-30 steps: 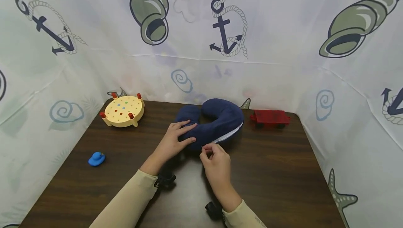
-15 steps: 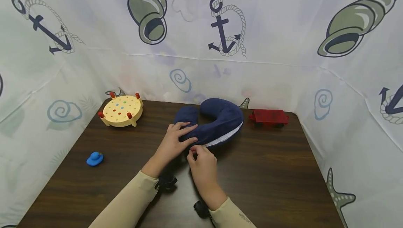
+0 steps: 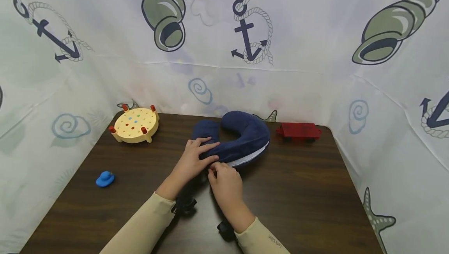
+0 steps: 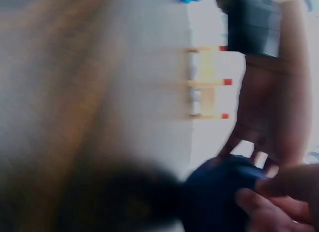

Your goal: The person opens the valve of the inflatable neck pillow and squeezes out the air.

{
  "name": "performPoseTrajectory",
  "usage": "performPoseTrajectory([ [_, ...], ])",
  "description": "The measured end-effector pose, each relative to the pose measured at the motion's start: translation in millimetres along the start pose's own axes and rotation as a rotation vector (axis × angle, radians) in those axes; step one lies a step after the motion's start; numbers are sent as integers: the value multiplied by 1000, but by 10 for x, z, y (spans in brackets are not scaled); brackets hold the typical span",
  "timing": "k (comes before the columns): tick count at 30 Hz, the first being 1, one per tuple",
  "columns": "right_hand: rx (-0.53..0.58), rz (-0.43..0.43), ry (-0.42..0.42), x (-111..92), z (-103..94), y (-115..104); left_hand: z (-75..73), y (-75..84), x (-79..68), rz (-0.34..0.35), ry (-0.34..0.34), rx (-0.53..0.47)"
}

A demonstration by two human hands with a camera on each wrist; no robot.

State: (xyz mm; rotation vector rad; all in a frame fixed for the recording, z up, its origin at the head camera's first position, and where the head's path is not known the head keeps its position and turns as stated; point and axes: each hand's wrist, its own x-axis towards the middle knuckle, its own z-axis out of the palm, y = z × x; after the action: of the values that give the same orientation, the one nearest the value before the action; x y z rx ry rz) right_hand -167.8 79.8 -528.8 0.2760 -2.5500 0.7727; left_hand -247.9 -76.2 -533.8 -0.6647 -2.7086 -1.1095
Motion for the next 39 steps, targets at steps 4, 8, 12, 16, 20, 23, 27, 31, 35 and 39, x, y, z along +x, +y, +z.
performPoseTrajectory([
  [4, 112, -23, -110, 126, -286, 78, -100, -41, 5, 6, -67, 17],
  [8, 230, -35, -165, 280, -595, 331, -217, -84, -11, 0, -136, 87],
  [12, 210, -45, -213, 385, -719, 730, -288, -74, -27, 14, -182, 145],
  [16, 177, -151, -338, 431, -704, 1035, -315, -6, -48, 82, -173, 132],
  [20, 137, -241, -396, 446, -636, 1152, -226, 40, -55, 191, -196, 73],
  [23, 65, -290, -379, 447, -600, 1176, -69, 34, -48, 244, -220, 99],
  [27, 20, -336, -317, 449, -649, 1195, 134, 41, -14, 262, -179, 155],
  [31, 32, -352, -260, 463, -708, 1201, 187, 57, 17, 258, -136, 132],
  [35, 56, -358, -239, 458, -702, 1183, 127, 40, 12, 279, -112, 94],
  [39, 63, -372, -192, 436, -652, 1155, 53, 22, 13, 300, -84, 76],
])
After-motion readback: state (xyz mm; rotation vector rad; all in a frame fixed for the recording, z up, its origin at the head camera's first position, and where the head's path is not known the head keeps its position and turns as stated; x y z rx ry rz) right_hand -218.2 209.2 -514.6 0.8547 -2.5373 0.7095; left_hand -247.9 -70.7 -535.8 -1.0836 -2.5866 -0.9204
